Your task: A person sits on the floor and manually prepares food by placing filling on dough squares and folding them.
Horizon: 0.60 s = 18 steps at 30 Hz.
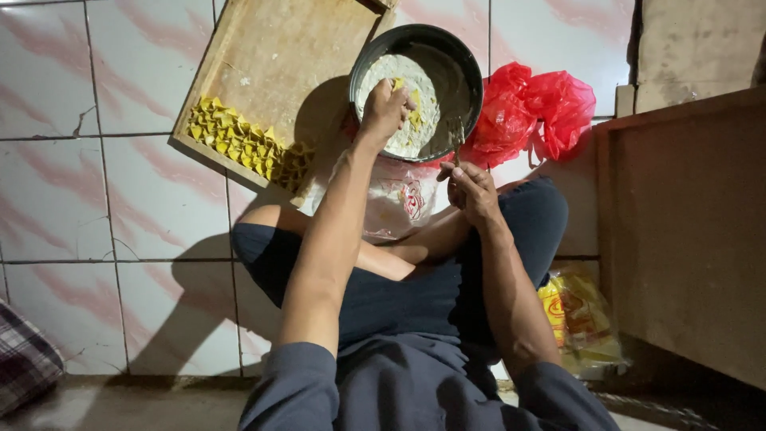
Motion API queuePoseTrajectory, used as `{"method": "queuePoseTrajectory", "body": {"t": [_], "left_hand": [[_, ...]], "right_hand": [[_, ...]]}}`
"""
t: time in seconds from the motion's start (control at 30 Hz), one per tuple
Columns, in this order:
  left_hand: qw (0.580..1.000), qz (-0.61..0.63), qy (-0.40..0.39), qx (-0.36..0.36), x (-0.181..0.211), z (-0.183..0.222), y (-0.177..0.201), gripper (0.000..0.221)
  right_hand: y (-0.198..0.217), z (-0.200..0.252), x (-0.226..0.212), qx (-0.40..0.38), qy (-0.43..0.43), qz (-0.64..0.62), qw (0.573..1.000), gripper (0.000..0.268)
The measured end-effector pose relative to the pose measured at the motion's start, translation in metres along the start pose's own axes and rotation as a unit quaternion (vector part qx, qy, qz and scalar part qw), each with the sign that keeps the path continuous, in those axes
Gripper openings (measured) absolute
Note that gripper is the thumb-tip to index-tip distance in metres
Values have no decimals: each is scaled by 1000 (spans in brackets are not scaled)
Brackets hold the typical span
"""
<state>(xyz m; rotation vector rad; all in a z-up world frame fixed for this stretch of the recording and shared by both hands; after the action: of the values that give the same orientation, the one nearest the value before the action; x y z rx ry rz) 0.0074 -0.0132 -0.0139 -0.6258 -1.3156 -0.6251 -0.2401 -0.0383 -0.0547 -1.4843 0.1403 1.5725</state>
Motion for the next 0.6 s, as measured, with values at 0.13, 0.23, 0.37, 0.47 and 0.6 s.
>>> {"method": "queuePoseTrajectory", "body": {"t": [0.13, 0.23, 0.37, 0.47, 0.6], "left_hand": [[999, -42, 4, -5, -6, -5, -1, 27], [993, -116, -3, 29, 6, -7, -3, 39], [975, -218, 28, 37, 19, -11, 1, 51], [974, -220, 45, 13, 23, -19, 4, 40], [967, -251, 36, 14, 10, -35, 2, 63]], "right_hand": [[-3, 2, -4, -3, -11, 7, 1000, 27], [3, 1, -3, -7, -8, -9, 1000, 23], [-3, 6, -15, -45, -54, 65, 995, 27], [-2, 4, -14, -39, -55, 63, 996, 27], [-1, 4, -13, -39, -44, 58, 997, 27]]}}
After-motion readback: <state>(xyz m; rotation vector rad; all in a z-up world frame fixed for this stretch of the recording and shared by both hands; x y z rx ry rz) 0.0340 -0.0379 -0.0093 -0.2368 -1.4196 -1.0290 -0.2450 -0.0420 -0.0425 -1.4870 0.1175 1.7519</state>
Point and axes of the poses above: each hand's wrist, its own z-axis away from the middle knuckle, its own y-axis out of the back of the hand, x = y × z, the point moved 2 cm from there along -z, towards the middle knuckle, and after that the axes turned 8 degrees about -y, right-handed, at the moved point
